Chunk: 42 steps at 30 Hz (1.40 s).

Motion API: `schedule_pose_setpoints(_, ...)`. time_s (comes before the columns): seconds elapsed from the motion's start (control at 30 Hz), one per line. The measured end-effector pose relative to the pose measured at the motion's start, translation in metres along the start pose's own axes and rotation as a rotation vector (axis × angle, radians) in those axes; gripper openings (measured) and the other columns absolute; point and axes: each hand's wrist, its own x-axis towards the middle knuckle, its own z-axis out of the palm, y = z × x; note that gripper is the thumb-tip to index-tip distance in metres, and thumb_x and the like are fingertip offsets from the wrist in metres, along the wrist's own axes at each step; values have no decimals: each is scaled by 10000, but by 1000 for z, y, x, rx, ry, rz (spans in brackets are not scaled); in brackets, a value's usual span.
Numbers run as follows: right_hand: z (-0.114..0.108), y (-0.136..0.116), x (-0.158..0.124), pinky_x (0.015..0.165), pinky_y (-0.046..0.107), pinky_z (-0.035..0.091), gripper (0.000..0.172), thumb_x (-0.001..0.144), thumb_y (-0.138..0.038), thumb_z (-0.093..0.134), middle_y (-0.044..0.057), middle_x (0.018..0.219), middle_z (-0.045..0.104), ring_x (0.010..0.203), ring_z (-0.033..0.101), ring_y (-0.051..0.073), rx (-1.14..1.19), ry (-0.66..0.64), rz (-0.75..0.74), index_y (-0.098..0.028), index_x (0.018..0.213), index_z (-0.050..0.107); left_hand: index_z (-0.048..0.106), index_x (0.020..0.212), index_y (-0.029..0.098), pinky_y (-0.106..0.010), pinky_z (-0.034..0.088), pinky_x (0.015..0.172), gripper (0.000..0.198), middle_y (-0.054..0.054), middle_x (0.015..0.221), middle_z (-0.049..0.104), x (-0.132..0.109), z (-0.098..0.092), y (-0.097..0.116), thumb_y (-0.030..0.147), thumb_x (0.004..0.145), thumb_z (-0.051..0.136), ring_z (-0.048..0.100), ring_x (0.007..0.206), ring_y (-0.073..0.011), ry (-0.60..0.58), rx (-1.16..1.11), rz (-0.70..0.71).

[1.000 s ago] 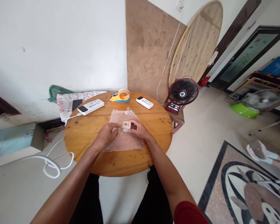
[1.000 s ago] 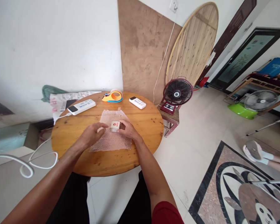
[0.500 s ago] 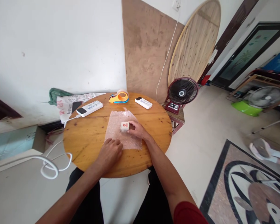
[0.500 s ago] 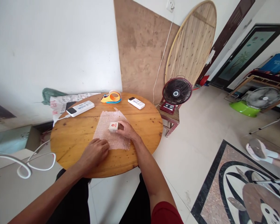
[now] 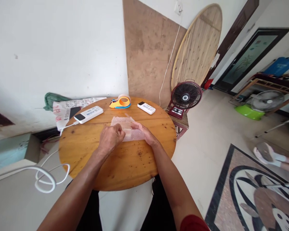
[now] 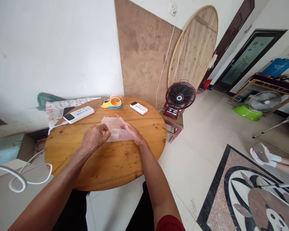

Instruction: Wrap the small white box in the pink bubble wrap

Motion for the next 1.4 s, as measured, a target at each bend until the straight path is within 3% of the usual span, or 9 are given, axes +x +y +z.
schedule_pose_setpoints(0.1,-6,-5,-2,1102,410,347,697,801,-674,545,87,1302,611,1273,508,247,43,-43,-41,-230,1337,530,691,867,224,-321,423,669,269,-79,787,725,18,7,1,335,795,457,670,791,-274,-25,10,-33)
schedule_pose_setpoints(0.2,-7,-9,-3,1040,380,413,688,704,-531,735,70,1301,608,1215,550,244,-13,-42,-15,-240,1303,560,697,850,216,-329,423,667,260,-95,780,723,29,17,-3,328,781,473,669,787,-288,-21,-6,-19)
schedule_pose_setpoints(0.33,-2,-2,0,889,342,495,516,652,-415,788,48,1050,704,945,650,207,-45,48,79,-178,1096,674,689,807,219,-309,412,634,234,-88,758,722,33,30,-9,331,778,485,665,745,-270,-10,-42,-12)
schedule_pose_setpoints(0.57,6,15,10,653,244,469,279,684,-386,718,-20,745,668,646,580,122,-87,307,97,-153,836,693,674,891,202,-265,451,680,254,-49,813,732,29,47,-22,346,793,490,662,751,-200,-2,-380,-10)
schedule_pose_setpoints(0.7,8,12,11,608,233,451,260,648,-359,722,-26,709,654,620,563,123,-79,336,124,-157,808,687,657,1051,181,-260,479,724,389,-37,915,726,28,54,-28,400,746,556,654,809,-183,-39,-667,-17)
schedule_pose_setpoints(0.9,11,12,9,600,239,446,255,664,-400,686,-20,659,624,608,544,126,-75,378,129,-153,723,663,671,884,165,-218,374,497,351,10,694,647,29,53,-23,456,702,596,471,515,-102,-129,-788,-83)
schedule_pose_setpoints(1.0,10,14,10,620,241,455,283,645,-384,697,-17,706,641,636,553,129,-141,406,68,-152,806,689,635,798,161,-207,307,453,279,31,618,599,30,55,-21,414,692,583,391,468,-81,-150,-870,-98)
schedule_pose_setpoints(1.2,10,13,10,551,229,431,343,616,-360,690,-20,688,646,585,537,122,-204,438,136,-163,896,704,596,727,169,-211,353,544,221,14,661,631,33,67,-24,380,750,534,468,565,-102,-97,-891,28)
schedule_pose_setpoints(1.4,11,12,9,536,233,424,273,635,-348,665,-28,636,629,555,527,123,-162,425,140,-163,829,715,563,761,189,-222,344,537,172,25,614,625,34,73,-25,348,785,501,473,532,-111,-58,-815,26)
